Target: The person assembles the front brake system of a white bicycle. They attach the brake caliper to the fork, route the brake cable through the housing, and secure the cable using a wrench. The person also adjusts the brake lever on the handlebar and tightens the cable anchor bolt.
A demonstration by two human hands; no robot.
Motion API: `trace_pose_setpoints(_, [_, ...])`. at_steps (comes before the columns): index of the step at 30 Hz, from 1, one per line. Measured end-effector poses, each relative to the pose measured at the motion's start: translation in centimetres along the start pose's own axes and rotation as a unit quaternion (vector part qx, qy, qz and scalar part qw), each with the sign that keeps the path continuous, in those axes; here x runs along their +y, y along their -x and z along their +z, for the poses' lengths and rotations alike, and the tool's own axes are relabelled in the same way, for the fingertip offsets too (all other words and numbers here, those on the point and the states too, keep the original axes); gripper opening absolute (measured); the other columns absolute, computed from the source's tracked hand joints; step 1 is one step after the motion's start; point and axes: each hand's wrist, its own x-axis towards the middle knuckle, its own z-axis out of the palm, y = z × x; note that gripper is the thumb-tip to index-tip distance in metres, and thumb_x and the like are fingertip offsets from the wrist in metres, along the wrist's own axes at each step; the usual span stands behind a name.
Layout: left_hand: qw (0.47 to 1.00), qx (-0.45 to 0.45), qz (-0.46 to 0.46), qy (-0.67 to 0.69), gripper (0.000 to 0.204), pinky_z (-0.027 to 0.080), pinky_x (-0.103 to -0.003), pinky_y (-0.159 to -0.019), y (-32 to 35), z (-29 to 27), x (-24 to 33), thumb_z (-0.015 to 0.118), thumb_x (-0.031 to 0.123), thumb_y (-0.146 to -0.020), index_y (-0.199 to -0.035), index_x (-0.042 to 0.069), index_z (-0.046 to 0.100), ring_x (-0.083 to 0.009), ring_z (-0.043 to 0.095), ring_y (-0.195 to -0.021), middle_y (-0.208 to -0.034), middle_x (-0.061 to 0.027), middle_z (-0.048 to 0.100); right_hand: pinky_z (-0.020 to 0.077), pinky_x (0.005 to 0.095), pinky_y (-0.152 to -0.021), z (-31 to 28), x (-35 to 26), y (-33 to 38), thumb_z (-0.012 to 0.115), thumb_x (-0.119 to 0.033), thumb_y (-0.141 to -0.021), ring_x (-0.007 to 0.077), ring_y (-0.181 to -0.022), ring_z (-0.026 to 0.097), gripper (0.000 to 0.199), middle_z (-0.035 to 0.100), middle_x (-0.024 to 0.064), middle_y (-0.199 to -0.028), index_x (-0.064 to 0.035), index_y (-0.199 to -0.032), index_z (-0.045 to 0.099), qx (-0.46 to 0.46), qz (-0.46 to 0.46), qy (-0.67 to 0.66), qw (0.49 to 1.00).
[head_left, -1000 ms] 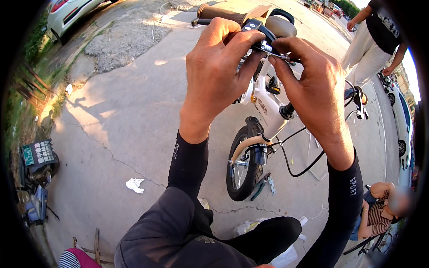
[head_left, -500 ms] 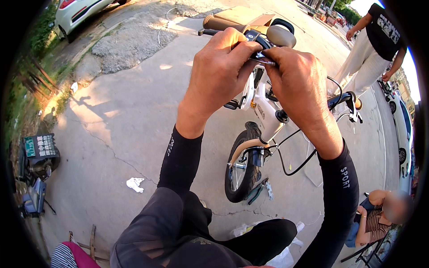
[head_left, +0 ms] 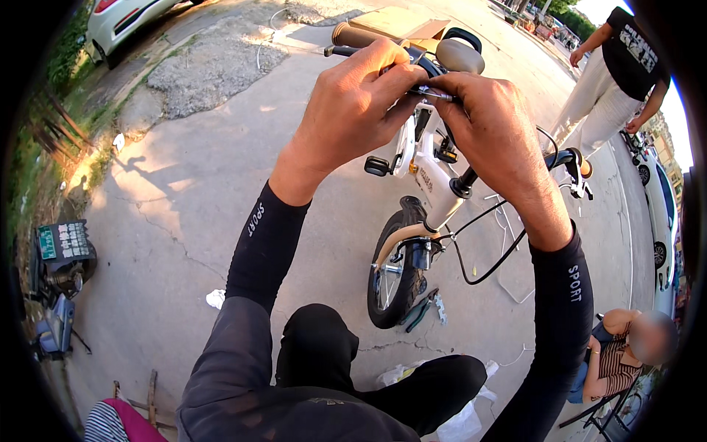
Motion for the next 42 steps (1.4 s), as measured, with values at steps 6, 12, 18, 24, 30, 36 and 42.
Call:
trace_pose_setpoints(6, [0.998, -0.042, 0.046, -0.002, 0.037, 0.058, -0.033, -0.072, -0.7, -0.6, -0.8, 0.081, 0.002, -0.072, -0.106, 0.008, 0.067, -0.0251, 0.069, -0.086, -0.1, -0.0069, 0.068, 0.0536, 0.0424, -0.063, -0.2, 0.2, -0.9, 0.069, -0.016, -0.09, 0.0333, -0.067, 0.068, 0.014, 0.068, 0.0153, -0.071, -0.0034, -0.087, 0.072, -0.041, -0.017, 0.036, 0.998])
trace_pose_setpoints(12, [0.994, -0.066, 0.088, 0.018, 0.036, 0.059, -0.032, -0.075, -1.1, -0.9, -1.7, 0.081, 0.002, -0.074, -0.107, 0.007, 0.067, -0.0256, 0.072, -0.086, -0.103, -0.0086, 0.07, 0.0541, 0.0421, -0.064, 0.1, -0.2, -0.5, 0.07, -0.013, -0.088, 0.0334, -0.068, 0.068, 0.011, 0.067, 0.0164, -0.069, -0.0024, -0.086, 0.073, -0.01, 0.005, 0.015, 1.0])
trace_pose_setpoints(18, [0.994, -0.033, 0.103, 0.011, 0.034, 0.059, -0.033, -0.074, -1.1, -0.5, -1.6, 0.08, 0.004, -0.074, -0.105, 0.006, 0.066, -0.0256, 0.072, -0.087, -0.104, -0.0084, 0.071, 0.0545, 0.0427, -0.064, 0.4, -0.8, -0.2, 0.071, -0.007, -0.082, 0.0344, -0.071, 0.068, 0.005, 0.066, 0.0174, -0.071, -0.0021, -0.082, 0.071, 0.042, -0.046, 0.07, 0.996])
trace_pose_setpoints(24, [0.997, -0.017, 0.078, 0.002, 0.04, 0.059, -0.035, -0.081, -0.6, -0.1, -1.3, 0.081, 0.003, -0.071, -0.108, 0.007, 0.068, -0.027, 0.072, -0.095, -0.108, -0.0075, 0.072, 0.0541, 0.0388, -0.062, 1.0, -1.3, 0.3, 0.07, -0.004, -0.077, 0.029, -0.074, 0.069, 0.009, 0.065, 0.011, -0.075, -0.0037, -0.08, 0.062, 0.086, -0.087, 0.147, 0.982])
trace_pose_setpoints(30, [0.996, -0.031, 0.075, 0.021, 0.037, 0.059, -0.034, -0.078, -0.6, -0.1, -1.7, 0.082, 0.004, -0.073, -0.107, 0.008, 0.069, -0.025, 0.072, -0.091, -0.101, -0.0071, 0.073, 0.0554, 0.0351, -0.071, 0.3, -0.2, 0.7, 0.07, -0.001, -0.086, 0.0275, -0.078, 0.071, 0.021, 0.071, 0.0149, -0.089, -0.0019, -0.108, 0.071, 0.034, -0.042, 0.01, 0.998])
trace_pose_setpoints(36, [0.992, -0.037, 0.106, 0.056, 0.029, 0.057, -0.036, -0.077, -1.7, -0.8, -1.7, 0.078, 0.01, -0.08, -0.104, 0.004, 0.065, -0.03, 0.07, -0.088, -0.109, -0.0126, 0.071, 0.0542, 0.039, -0.068, -0.2, 0.4, 0.3, 0.07, -0.011, -0.089, 0.0311, -0.078, 0.07, 0.015, 0.07, 0.0132, -0.084, -0.006, -0.103, 0.073, 0.026, -0.053, 0.001, 0.998])
trace_pose_setpoints(42, [0.987, -0.095, 0.063, 0.11, 0.03, 0.055, -0.038, -0.067, -2.4, -1.3, -1.7, 0.075, 0.0, -0.073, -0.101, 0.003, 0.065, -0.0339, 0.067, -0.08, -0.09, -0.0129, 0.067, 0.0561, 0.0285, -0.071, -0.3, 0.9, 0.0, 0.068, -0.012, -0.096, 0.019, -0.076, 0.072, 0.02, 0.074, 0.0121, -0.089, -0.0032, -0.113, 0.074, -0.049, -0.018, -0.037, 0.998])
